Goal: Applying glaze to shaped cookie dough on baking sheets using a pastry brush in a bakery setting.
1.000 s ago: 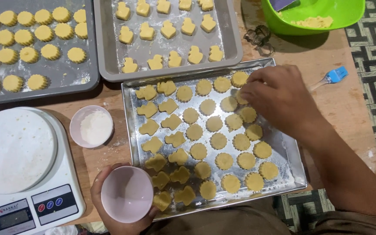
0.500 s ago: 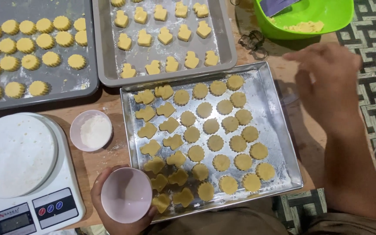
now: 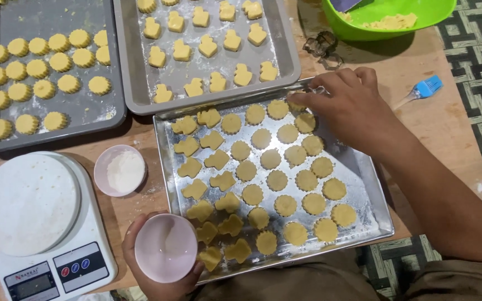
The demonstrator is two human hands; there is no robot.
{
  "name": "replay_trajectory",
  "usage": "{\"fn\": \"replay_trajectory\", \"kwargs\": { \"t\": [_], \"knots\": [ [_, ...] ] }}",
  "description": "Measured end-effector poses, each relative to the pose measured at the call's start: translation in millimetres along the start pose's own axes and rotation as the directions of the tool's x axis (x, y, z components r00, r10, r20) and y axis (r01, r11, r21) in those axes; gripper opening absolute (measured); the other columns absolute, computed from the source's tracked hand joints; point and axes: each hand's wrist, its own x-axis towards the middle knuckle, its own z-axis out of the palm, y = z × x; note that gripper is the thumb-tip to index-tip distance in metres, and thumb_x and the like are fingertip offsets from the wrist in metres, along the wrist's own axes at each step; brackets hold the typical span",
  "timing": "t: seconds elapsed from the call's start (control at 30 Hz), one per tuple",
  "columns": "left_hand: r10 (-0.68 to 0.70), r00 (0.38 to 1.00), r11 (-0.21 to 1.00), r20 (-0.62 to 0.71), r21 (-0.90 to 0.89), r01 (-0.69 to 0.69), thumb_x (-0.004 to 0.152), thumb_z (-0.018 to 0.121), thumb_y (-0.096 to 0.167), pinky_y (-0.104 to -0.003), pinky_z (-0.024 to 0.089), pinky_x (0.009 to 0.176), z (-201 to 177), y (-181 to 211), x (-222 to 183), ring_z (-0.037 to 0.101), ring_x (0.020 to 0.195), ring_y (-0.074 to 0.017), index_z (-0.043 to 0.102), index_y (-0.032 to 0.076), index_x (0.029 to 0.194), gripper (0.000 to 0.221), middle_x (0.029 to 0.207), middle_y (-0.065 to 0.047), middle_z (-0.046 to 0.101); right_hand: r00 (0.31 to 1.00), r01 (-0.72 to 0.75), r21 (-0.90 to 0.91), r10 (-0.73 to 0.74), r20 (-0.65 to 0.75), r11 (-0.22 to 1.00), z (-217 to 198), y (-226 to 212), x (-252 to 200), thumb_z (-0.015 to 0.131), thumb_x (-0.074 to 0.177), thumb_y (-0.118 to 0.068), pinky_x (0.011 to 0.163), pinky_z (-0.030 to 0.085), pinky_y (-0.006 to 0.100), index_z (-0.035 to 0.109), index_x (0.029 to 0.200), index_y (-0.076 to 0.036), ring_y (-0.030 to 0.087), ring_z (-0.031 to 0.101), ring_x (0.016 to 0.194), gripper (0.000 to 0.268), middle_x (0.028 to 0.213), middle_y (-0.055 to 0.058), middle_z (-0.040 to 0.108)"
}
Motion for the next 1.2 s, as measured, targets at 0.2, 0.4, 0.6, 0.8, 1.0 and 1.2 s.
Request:
{"fn": "replay_trajectory", "kwargs": {
  "t": [0.2,0.4,0.6,0.8,1.0,1.2],
  "knots": [
    [-0.014,1.0,0.999,0.016,0.03,0.013,0.04,0.087,0.02,-0.048,0.044,0.109,1.5,13.0,2.5,0.056,0.126,-0.0339,0.036,0.007,0.15,0.122,0.136,-0.021,0.057,0.999,0.012,-0.082,-0.015,-0.036,0.997,8.2,0.3,1.9,0.06,0.096,-0.016,0.096,0.034,0.052,0.047,0.149,-0.045,0.034,0.051,0.12,0.062,0.136,0.01,0.055],
    [-0.063,0.995,0.995,-0.077,0.068,0.068,0.03,0.086,0.006,-0.051,0.044,0.112,4.8,11.2,0.0,0.055,0.128,-0.0373,0.038,0.007,0.149,0.128,0.14,-0.022,0.053,0.995,0.007,-0.078,-0.014,-0.095,0.997,5.2,2.9,-2.5,0.06,0.091,-0.005,0.094,0.034,0.052,0.061,0.136,-0.04,0.034,0.053,0.119,0.057,0.126,0.008,0.06],
    [-0.026,0.999,0.998,-0.036,0.051,0.028,0.036,0.087,0.013,-0.05,0.042,0.114,3.3,12.4,2.1,0.056,0.128,-0.0358,0.037,0.008,0.15,0.125,0.135,-0.023,0.058,0.989,0.0,-0.083,-0.012,-0.146,0.997,8.1,4.2,0.5,0.059,0.093,-0.006,0.093,0.034,0.053,0.052,0.148,-0.039,0.035,0.052,0.123,0.064,0.138,0.01,0.057],
    [-0.05,0.997,0.997,-0.062,0.048,0.053,0.032,0.089,0.01,-0.05,0.042,0.114,6.8,16.9,2.1,0.057,0.127,-0.0355,0.039,0.008,0.149,0.127,0.134,-0.022,0.059,0.997,0.03,-0.029,-0.032,-0.065,0.999,-3.6,5.3,9.6,0.064,0.088,-0.003,0.092,0.033,0.051,0.061,0.142,-0.036,0.034,0.051,0.117,0.063,0.127,0.007,0.059],
    [-0.108,0.992,0.988,-0.065,0.106,0.114,0.033,0.089,0.013,-0.053,0.041,0.114,2.5,17.3,2.0,0.054,0.13,-0.0364,0.039,0.009,0.15,0.127,0.138,-0.02,0.057,0.999,0.045,-0.056,-0.044,0.03,0.997,-19.5,2.4,17.1,0.06,0.089,-0.005,0.095,0.034,0.051,0.066,0.129,-0.034,0.029,0.052,0.116,0.05,0.121,0.002,0.061],
    [-0.113,0.992,0.987,-0.06,0.104,0.119,0.034,0.089,0.01,-0.052,0.039,0.117,2.9,19.3,0.7,0.054,0.13,-0.036,0.038,0.009,0.15,0.127,0.137,-0.02,0.058,0.999,-0.039,0.0,0.039,-0.006,0.999,-33.0,5.3,4.8,0.058,0.089,0.006,0.096,0.033,0.049,0.064,0.132,-0.027,0.031,0.052,0.116,0.054,0.122,0.005,0.063]
  ]
}}
